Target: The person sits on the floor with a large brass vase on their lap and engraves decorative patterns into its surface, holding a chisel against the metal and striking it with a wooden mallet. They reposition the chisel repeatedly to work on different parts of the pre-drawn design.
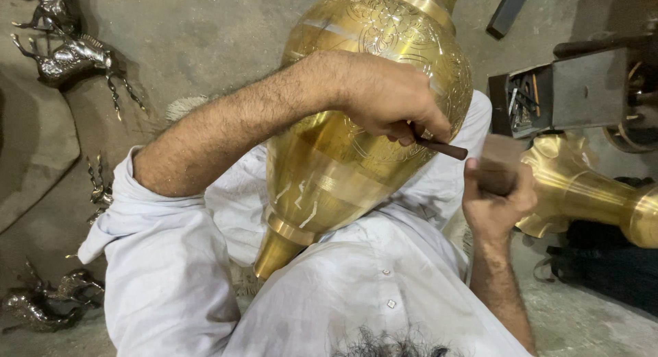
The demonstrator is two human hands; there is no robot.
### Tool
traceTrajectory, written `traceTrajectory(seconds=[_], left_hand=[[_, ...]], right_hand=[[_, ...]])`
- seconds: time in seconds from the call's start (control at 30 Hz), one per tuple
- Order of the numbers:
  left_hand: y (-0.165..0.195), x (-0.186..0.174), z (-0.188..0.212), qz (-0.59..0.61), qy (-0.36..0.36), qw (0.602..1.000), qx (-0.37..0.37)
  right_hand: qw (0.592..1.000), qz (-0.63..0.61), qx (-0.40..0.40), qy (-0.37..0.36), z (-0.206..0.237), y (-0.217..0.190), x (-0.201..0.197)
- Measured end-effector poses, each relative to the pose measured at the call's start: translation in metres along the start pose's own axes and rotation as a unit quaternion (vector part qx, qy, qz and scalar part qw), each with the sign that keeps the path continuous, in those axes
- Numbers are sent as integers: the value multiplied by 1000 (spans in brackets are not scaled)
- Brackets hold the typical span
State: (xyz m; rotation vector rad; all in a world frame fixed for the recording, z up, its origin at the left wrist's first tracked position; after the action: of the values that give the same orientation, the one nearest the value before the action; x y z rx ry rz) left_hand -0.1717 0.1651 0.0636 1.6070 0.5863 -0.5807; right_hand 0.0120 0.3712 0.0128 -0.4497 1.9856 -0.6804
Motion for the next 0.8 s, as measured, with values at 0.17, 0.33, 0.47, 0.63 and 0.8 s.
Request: traceTrajectory(seconds=[0.17,0.33,0.47,0.63,0.8], left_hand=[[0,0,-1,5,-1,1000,-9],[1,2,-2,11,-32,999,1],[2,0,-1,6,-34,999,1],[1,1,-2,6,-37,999,-13],[0,2,-3,-4,-29,1000,2]], right_hand=[[997,-69,42,-3,5,6,3],[999,-39,36,1,7,6,1],[999,-7,32,-24,7,4,3],[998,49,19,-31,6,-8,4],[1000,26,13,-10,1,-16,3]])
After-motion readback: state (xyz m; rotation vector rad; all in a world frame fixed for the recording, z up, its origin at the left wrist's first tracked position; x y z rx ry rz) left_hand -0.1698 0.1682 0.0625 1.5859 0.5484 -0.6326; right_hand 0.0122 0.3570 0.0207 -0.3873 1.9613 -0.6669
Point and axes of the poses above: each hand's wrist, its own z-axis away from the middle knuckle, its own x-axis out of the palm, y = z × x, the point moved 6 cm from there along -z, towards the middle knuckle, and after that the axes turned 1 degree about y, right-handed, at the moved point
